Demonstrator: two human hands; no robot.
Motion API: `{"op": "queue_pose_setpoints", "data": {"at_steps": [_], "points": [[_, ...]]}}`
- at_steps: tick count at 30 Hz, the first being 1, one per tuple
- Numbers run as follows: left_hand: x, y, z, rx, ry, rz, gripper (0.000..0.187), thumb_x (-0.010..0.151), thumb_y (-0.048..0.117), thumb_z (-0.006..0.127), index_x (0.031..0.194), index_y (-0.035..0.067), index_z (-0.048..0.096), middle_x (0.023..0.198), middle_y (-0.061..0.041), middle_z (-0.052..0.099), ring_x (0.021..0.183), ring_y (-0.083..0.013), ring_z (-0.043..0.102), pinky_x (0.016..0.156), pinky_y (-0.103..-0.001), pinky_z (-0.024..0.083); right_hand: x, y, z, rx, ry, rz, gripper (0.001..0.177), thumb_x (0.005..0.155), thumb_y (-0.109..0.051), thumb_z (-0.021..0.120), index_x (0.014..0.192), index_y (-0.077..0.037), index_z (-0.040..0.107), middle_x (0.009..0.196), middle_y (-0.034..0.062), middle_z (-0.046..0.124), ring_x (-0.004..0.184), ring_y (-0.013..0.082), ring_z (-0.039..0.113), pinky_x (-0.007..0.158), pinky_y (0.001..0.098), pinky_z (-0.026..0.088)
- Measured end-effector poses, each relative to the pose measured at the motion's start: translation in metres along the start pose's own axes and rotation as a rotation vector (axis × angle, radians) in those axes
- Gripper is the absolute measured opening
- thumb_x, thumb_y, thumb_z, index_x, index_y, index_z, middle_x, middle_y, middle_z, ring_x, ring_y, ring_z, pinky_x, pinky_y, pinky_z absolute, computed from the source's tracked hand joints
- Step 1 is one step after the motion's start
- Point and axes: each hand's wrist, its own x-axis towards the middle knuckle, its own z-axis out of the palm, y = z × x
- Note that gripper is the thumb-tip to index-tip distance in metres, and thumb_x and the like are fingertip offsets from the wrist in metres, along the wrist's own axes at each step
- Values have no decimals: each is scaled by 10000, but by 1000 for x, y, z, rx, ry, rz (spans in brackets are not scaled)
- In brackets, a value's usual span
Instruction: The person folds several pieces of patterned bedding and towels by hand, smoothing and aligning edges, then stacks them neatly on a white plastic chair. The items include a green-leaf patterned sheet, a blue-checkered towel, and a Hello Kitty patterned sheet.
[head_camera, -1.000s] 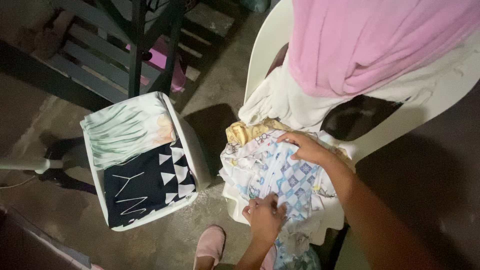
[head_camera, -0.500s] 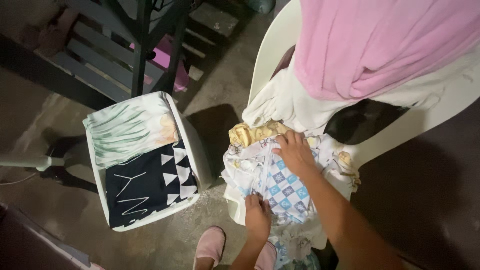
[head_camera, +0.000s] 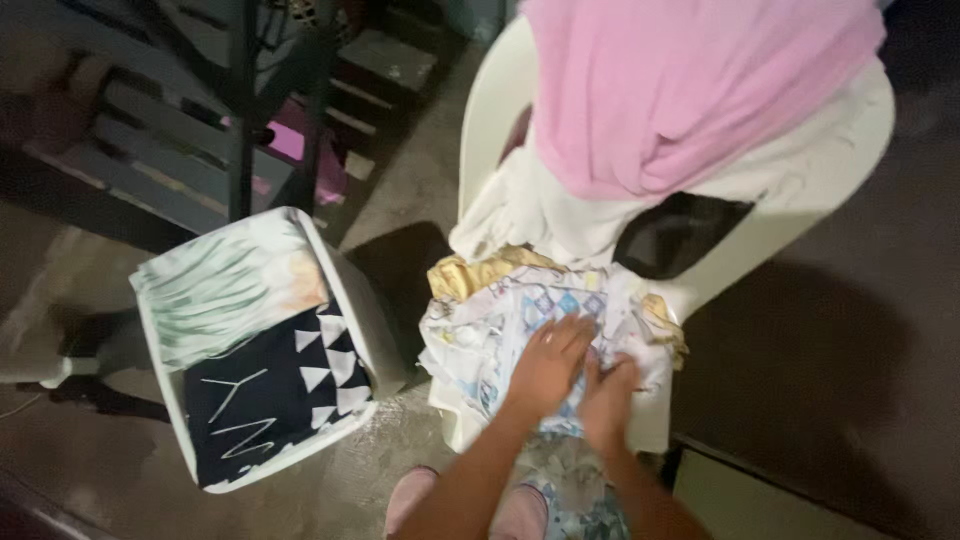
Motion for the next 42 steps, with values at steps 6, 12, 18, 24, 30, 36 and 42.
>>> {"op": "queue_pose_setpoints", "data": {"at_steps": [6, 12, 18, 24, 30, 36, 42], "points": [[43, -68, 29, 423, -506, 35, 698, 1023, 521, 396, 1615, 228, 171, 1698, 14, 105, 1556, -308, 86, 1228, -519, 64, -68, 40, 22, 35, -116, 200, 283, 1058, -274, 540, 989, 1, 540, 792, 238, 531, 726, 403, 539, 730, 505, 449], [32, -81, 26, 365, -405, -25, 831, 966, 660, 369, 1623, 213, 125, 1705, -30, 69, 1543, -323, 95, 1234, -481, 88, -69, 50, -7, 352, -82, 440, 355, 964, -236, 770, 803, 17, 579, 744, 89, 537, 696, 191, 465, 632, 364, 434], [33, -21, -11, 225, -246, -356, 898, 924, 529, 621, 1642, 182, 206, 1742, -102, 218, 1586, -321, 239, 1279, -467, 220, -46, 10, -33, 681, -361, 512, 163, 791, -44, 794, 905, 9, 690, 811, 32, 702, 731, 143, 608, 667, 274, 494], [10, 22, -80, -1041, -84, -1014, 978, 802, 391, 830, 1450, -22, 225, 1348, -266, 454, 1229, -332, 488, 1085, -500, 432, -41, -98, -45, 424, -433, -88, 322, 753, 77, 757, 1009, 7, 575, 923, 116, 567, 832, 198, 559, 733, 280, 485], [-36, -18, -169, -1764, 256, -964, 437, 793, 156, 622, 1190, -9, 539, 1022, -199, 668, 930, -345, 662, 903, -511, 565, -62, -205, -74, 271, -755, -527, 657, 741, 163, 564, 1382, 22, 530, 1290, 167, 655, 1220, 309, 641, 988, 327, 495], [-115, -42, -245, -2095, 788, -726, 495, 801, 44, 507, 1286, -32, 569, 1178, -195, 699, 1134, -336, 657, 995, -489, 540, -81, -260, -65, 202, -485, -885, 658, 640, 65, 677, 1256, -157, 612, 1505, 208, 534, 1463, 442, 372, 1146, 481, 316], [-193, -64, -279, -2208, 1044, -407, 637, 767, 0, 513, 1401, -53, 493, 1370, -183, 605, 1251, -353, 601, 1105, -519, 454, -111, -308, 23, 977, -830, 1073, 550, 970, -359, 613, 1417, -111, 411, 1353, 267, 616, 1285, 381, 577, 1080, 461, 445]]}}
